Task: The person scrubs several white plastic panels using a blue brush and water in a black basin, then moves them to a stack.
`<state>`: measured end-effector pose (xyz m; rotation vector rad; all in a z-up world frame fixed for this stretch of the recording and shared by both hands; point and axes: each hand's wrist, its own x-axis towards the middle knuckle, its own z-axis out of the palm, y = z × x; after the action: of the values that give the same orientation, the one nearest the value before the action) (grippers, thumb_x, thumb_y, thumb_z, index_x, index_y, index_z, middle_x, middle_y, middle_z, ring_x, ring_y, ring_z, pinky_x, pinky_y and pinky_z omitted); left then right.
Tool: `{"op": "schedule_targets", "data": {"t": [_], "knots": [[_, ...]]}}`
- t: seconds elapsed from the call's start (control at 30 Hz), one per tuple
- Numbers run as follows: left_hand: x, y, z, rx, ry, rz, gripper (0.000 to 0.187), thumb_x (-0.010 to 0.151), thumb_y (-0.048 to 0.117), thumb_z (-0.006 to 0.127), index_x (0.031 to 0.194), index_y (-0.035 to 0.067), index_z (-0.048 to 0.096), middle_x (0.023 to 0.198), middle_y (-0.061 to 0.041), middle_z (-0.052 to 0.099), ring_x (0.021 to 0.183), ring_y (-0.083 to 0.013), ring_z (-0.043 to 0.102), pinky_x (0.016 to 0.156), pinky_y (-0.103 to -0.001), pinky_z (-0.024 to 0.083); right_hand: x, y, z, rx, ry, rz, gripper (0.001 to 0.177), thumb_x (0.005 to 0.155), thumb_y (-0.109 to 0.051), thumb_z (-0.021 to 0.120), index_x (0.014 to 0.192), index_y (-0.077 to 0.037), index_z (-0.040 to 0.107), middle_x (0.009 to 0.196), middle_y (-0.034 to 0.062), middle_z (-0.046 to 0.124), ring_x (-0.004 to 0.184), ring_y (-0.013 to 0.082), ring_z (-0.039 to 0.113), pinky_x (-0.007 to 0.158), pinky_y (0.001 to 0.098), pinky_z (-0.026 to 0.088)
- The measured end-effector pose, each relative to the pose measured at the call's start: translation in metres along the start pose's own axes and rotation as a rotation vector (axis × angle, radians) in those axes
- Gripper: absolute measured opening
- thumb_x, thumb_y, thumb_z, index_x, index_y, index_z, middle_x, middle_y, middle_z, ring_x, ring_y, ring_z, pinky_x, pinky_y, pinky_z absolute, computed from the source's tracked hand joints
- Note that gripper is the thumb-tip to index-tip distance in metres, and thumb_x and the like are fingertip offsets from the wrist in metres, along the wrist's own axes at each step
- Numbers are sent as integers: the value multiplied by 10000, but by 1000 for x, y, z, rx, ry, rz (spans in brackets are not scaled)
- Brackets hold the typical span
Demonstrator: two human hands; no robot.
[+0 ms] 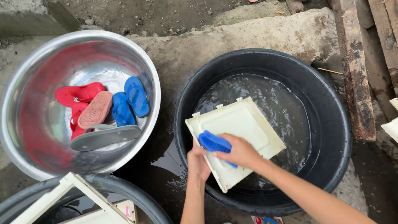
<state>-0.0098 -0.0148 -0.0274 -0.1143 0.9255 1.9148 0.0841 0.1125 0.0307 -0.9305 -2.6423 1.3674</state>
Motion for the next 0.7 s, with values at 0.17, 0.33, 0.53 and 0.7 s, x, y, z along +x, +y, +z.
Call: {"op": "schedule_targets", "data": {"t": [0.17, 0.33, 0.53, 0.7], "knots": [[3, 0, 3, -150, 84, -113, 861, 920, 677, 392, 1519, 59, 406, 1408, -128, 611, 1237, -255, 622, 1016, -380, 503, 10, -5, -1, -110, 26, 111, 578, 783, -443, 761, 1287, -174, 676, 1173, 85, 760, 1046, 281, 745, 892, 391, 575], [9, 0, 12, 4, 158, -39, 713, 970, 496, 507, 1538, 74, 424, 1425, -179, 574, 1281, -307, 557, 1057, -439, 470, -39, 48, 25, 10, 81, -184, 639, 737, -414, 871, 1234, -64, 674, 1096, 193, 750, 985, 340, 727, 823, 451, 551], [-5, -12, 4, 197, 194, -104, 689, 935, 118, 528, 1565, 250, 284, 1459, -78, 546, 1332, -246, 546, 1109, -434, 444, 39, 110, 6, -39, 346, 389, 536, 827, -433, 770, 1196, -57, 675, 926, 165, 765, 815, 317, 755, 731, 442, 579], [18, -35, -17, 131, 225, -36, 692, 821, -84, 485, 1482, 104, 404, 1403, -228, 575, 1258, -381, 612, 1030, -515, 524, 16, 114, 47, 69, 202, 97, 619, 735, -421, 821, 1251, -114, 670, 1062, 162, 762, 977, 318, 748, 853, 432, 571]]}}
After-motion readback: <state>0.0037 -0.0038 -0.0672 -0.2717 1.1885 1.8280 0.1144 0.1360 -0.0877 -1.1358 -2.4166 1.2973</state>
